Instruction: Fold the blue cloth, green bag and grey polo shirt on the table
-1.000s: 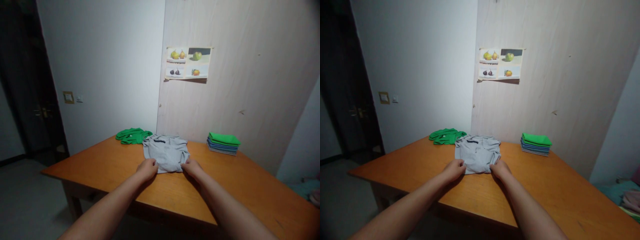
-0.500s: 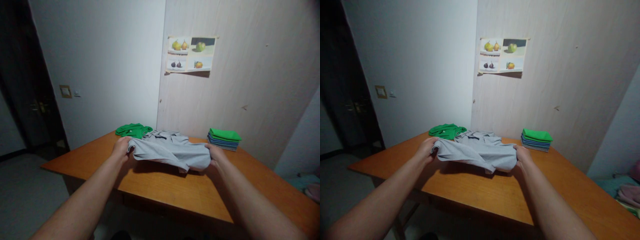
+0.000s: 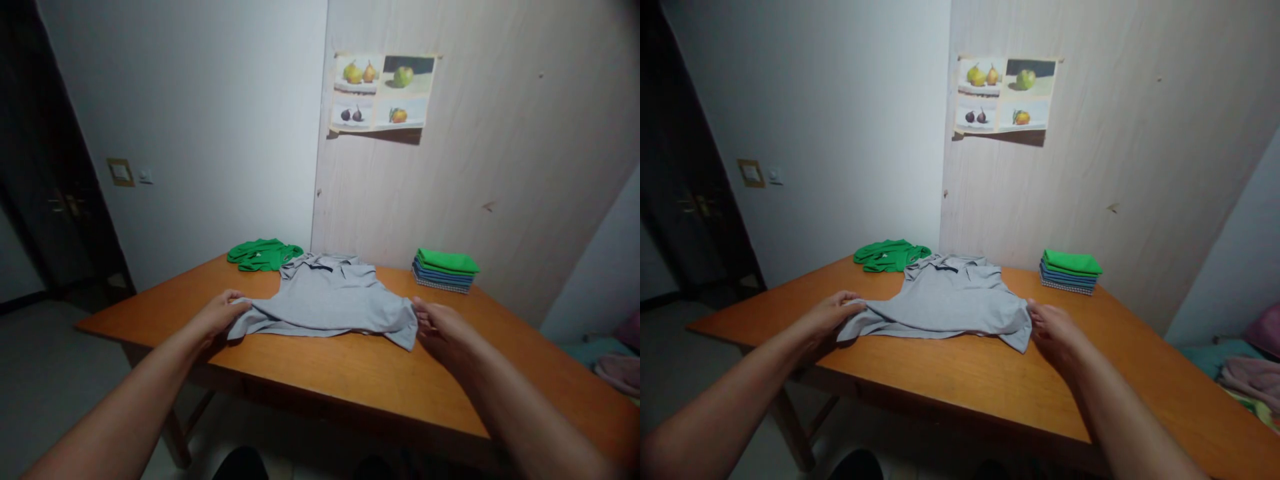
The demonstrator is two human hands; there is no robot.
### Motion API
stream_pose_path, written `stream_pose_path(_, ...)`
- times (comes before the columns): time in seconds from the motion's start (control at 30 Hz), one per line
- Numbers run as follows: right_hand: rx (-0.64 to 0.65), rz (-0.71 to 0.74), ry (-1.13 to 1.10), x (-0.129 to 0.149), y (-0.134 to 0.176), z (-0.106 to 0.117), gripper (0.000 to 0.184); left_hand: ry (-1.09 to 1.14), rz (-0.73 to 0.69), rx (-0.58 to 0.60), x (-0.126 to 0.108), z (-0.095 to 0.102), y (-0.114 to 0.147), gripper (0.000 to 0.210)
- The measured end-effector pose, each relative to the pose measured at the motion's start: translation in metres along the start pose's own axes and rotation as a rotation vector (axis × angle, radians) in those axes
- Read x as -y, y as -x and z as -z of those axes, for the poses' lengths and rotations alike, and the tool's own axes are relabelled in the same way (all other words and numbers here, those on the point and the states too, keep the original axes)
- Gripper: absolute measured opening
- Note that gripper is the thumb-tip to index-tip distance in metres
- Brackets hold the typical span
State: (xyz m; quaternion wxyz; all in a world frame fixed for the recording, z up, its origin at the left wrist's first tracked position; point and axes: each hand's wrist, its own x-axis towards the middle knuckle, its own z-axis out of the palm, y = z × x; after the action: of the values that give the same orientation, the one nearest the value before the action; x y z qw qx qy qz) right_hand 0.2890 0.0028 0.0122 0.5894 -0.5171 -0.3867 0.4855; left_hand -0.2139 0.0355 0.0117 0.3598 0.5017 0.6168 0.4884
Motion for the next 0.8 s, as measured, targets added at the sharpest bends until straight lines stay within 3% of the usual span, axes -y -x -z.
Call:
stream_pose_path(0.13, 0.191, 0.049, 0.459, -0.015, 0.023, -0.002, 0.023, -0.008, -0.054, 0.152, -0.002, 0.005, 0.014, 0.061)
stream_pose_path(0.23, 0.271, 0.137, 0.615, -0.012, 0.023, -0.010, 0.022, 0.147, -0.027, 0.194, -0.013, 0.002, 0.017, 0.063)
stream_pose_path(0.3, 0.167, 0.212, 0.483, 0.000, 0.015, -0.015, 0.019, 0.248, -0.036, 0.142, -0.026, 0.000, 0.016, 0.065)
stream_pose_path(0.4, -0.132, 0.313, 0.097, 0.027, 0.002, -0.015, 0.016, 0.420, -0.165, 0.000, -0.048, 0.003, 0.012, 0.057)
stream_pose_path(0.47, -0.247, 0.359, 0.001, 0.044, 0.000, -0.012, 0.015, 0.500, -0.235, -0.059, -0.059, 0.008, 0.012, 0.049)
stream_pose_path(0.67, -0.114, 0.106, 0.338, 0.054, 0.028, 0.003, 0.016, 0.290, -0.196, 0.055, -0.061, 0.026, 0.027, 0.035)
stream_pose_path(0.73, -0.123, 0.108, 0.429, 0.049, 0.038, 0.011, 0.025, 0.159, -0.156, 0.077, -0.055, 0.031, 0.033, 0.033)
stream_pose_path(0.8, -0.090, 0.095, 0.490, 0.047, 0.045, 0.019, 0.050, 0.036, -0.105, 0.155, -0.050, 0.035, 0.039, 0.030)
